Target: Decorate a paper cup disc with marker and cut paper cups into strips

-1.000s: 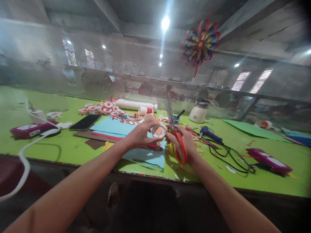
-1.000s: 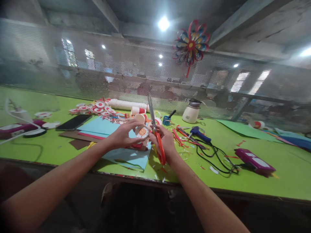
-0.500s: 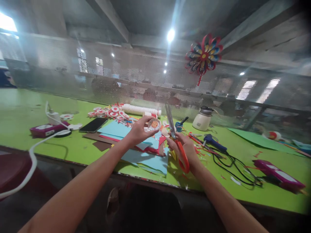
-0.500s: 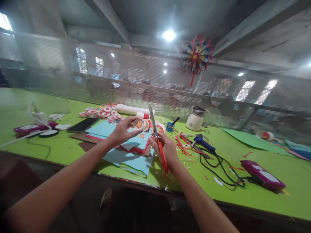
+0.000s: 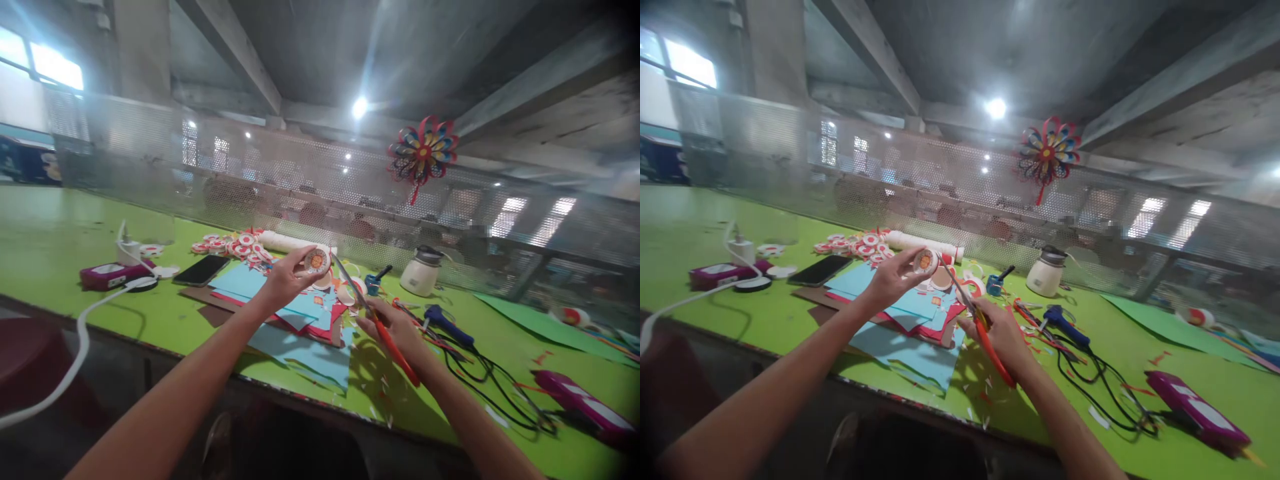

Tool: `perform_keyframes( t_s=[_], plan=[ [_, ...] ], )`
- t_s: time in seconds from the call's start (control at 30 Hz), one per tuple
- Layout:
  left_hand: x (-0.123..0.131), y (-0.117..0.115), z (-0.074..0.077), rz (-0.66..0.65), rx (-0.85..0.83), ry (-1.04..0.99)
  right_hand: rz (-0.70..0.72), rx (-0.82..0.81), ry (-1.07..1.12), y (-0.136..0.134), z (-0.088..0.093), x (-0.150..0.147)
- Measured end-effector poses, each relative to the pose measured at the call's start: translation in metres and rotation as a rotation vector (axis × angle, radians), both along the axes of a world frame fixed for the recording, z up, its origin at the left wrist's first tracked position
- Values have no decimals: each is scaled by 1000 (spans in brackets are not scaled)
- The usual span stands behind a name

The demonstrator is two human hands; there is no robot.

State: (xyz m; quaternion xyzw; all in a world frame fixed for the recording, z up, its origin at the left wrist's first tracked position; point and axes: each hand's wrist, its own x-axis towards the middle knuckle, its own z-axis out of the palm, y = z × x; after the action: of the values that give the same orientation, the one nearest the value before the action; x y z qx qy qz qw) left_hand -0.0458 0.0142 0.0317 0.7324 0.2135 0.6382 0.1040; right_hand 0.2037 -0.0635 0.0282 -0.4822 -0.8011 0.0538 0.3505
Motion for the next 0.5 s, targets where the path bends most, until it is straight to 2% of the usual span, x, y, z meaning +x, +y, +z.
perform_keyframes(
  t_s=[0.1,0.23,0.37,0.5],
  plan=[
    [-1,1,1,34,40,-1,-2,-19,-41,0,-2,12],
    [-1,0,1,37,57,-8,34,-70,-32,2,-13,30],
    [1,-2,1,-75,-15,-2,60,-96,-8,1,-20,36],
    [3,-4,1,-199,-90,-4,62,-20,-34,-4,-22,32]
  ],
)
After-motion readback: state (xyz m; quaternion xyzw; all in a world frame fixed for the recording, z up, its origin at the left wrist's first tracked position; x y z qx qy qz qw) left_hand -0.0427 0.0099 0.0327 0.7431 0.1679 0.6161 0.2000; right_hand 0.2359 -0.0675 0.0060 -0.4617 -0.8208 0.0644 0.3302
